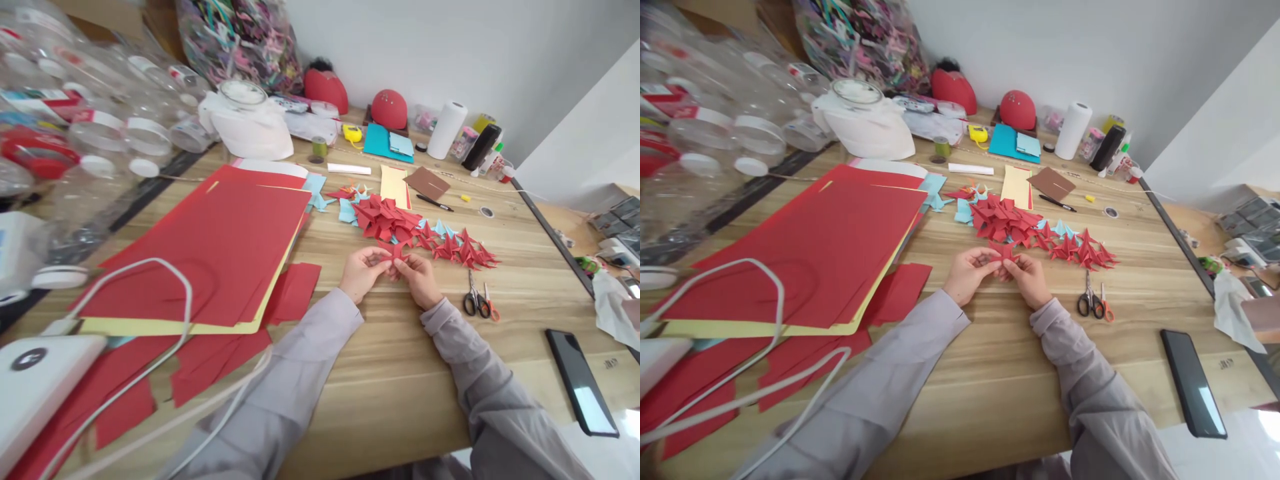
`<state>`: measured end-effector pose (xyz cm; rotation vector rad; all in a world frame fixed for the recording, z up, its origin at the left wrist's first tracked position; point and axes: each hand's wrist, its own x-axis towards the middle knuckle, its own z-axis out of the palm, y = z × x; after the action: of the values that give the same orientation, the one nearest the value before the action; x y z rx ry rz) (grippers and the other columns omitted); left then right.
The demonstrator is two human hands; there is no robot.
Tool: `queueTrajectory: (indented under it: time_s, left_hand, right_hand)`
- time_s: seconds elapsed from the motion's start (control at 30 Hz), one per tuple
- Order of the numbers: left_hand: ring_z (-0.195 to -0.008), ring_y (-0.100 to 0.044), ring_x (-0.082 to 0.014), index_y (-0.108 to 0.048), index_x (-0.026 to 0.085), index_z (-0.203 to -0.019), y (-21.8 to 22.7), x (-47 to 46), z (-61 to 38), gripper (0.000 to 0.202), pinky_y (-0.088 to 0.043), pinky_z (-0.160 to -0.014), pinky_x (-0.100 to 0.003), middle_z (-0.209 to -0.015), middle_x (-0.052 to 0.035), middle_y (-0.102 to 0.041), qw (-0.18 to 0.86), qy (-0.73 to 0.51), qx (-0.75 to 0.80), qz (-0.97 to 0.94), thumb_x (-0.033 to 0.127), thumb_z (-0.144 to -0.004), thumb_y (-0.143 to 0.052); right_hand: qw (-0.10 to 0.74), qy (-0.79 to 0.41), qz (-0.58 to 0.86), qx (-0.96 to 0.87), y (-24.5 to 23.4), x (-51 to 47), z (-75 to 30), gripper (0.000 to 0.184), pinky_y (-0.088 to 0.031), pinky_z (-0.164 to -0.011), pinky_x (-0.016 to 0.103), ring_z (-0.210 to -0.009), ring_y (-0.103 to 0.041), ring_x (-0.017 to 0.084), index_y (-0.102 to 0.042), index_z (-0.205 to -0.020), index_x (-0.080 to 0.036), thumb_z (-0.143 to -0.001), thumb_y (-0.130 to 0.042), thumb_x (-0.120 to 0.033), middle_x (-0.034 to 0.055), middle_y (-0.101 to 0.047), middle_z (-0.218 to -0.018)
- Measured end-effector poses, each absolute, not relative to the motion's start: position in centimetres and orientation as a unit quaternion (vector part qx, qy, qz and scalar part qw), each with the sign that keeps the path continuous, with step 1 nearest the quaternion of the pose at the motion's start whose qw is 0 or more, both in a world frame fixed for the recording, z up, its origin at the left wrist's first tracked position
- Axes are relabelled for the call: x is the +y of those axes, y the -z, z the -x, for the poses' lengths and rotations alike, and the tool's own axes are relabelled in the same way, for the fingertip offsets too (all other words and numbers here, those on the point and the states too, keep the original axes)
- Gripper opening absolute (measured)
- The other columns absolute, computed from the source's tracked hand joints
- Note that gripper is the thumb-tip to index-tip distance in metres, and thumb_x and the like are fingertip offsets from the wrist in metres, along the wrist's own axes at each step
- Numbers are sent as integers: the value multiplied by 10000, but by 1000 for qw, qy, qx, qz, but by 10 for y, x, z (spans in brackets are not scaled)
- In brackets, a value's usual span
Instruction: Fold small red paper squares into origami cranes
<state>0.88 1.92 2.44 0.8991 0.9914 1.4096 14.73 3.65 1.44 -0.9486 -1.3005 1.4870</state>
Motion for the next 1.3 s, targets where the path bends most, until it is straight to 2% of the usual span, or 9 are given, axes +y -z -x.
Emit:
queueTrajectory:
  time_s: [0.23, 0.47, 0.57, 0.67, 0.87, 0.97, 1.07, 1.2, 1.3]
  left_hand:
    - [-517, -553, -91, -674, 137, -809, -19, 22, -8, 257, -449, -584, -243, -570, 25, -623, 595, -610, 394, -344, 230, -584, -754]
    - [-536, -585, -112, -693, 133, -870, -20, 20, -7, 276, -475, -583, -256, -611, -7, -646, 625, -603, 383, -314, 314, -664, -715]
    - [-553, -595, -109, -691, 142, -973, -24, 18, -8, 345, -494, -599, -268, -711, -21, -673, 610, -616, 389, -313, 374, -717, -683]
    - [-599, -592, -109, -679, 168, -1093, -25, 16, -9, 446, -510, -644, -279, -779, -17, -682, 572, -603, 415, -370, 322, -678, -735]
    - [-841, -650, -181, -739, 149, -916, -17, 17, -10, 289, -532, -808, -330, -943, -80, -700, 512, -584, 456, -435, 240, -642, -734]
    - [-888, -653, -196, -740, 150, -908, -18, 17, -9, 266, -530, -842, -342, -966, -87, -701, 472, -588, 482, -446, 237, -657, -723]
    - [-914, -652, -196, -738, 155, -925, -21, 17, -7, 268, -525, -865, -336, -963, -82, -703, 457, -590, 491, -448, 237, -670, -721]
    - [-910, -654, -190, -742, 165, -907, -21, 16, -8, 244, -531, -847, -318, -962, -77, -703, 455, -594, 486, -452, 228, -672, -726]
    - [-768, -665, -161, -740, 165, -909, -17, 17, -9, 228, -553, -754, -304, -935, -72, -711, 477, -594, 475, -441, 228, -692, -704]
  right_hand:
    - [451, -643, 367, -499, -18, 34, -146, 330, -467, -525, 255, -468, -557, 107, -628, -661, -172, -731, -693, -488, 4, -658, -590]
    - [467, -609, 401, -499, -19, 32, -144, 337, -462, -525, 256, -468, -542, 106, -605, -655, -181, -735, -682, -500, -19, -620, -559]
    - [473, -579, 421, -514, -19, 32, -143, 331, -461, -524, 259, -477, -549, 110, -595, -654, -183, -757, -663, -490, -18, -619, -556]
    - [475, -555, 427, -533, -20, 32, -143, 326, -466, -533, 265, -493, -557, 117, -587, -648, -187, -780, -642, -481, -20, -609, -542]
    - [472, -524, 427, -565, -22, 31, -143, 322, -463, -561, 266, -527, -543, 113, -572, -640, -187, -799, -623, -462, -23, -585, -548]
    - [498, -513, 416, -562, -22, 30, -142, 235, -487, -639, 271, -617, -576, 116, -590, -825, -200, -780, -664, -418, -26, -613, -666]
    - [519, -493, 411, -564, -22, 29, -141, 305, -505, -705, 285, -695, -600, 127, -561, -982, -228, -757, -696, -385, -22, -621, -758]
    - [521, -464, 426, -577, -22, 29, -141, 235, -519, -701, 299, -706, -605, 142, -598, -894, -229, -748, -702, -382, 5, -635, -792]
    - [519, -476, 429, -565, -22, 30, -141, 217, -538, -703, 329, -690, -618, 160, -625, -828, -226, -720, -726, -385, 13, -658, -769]
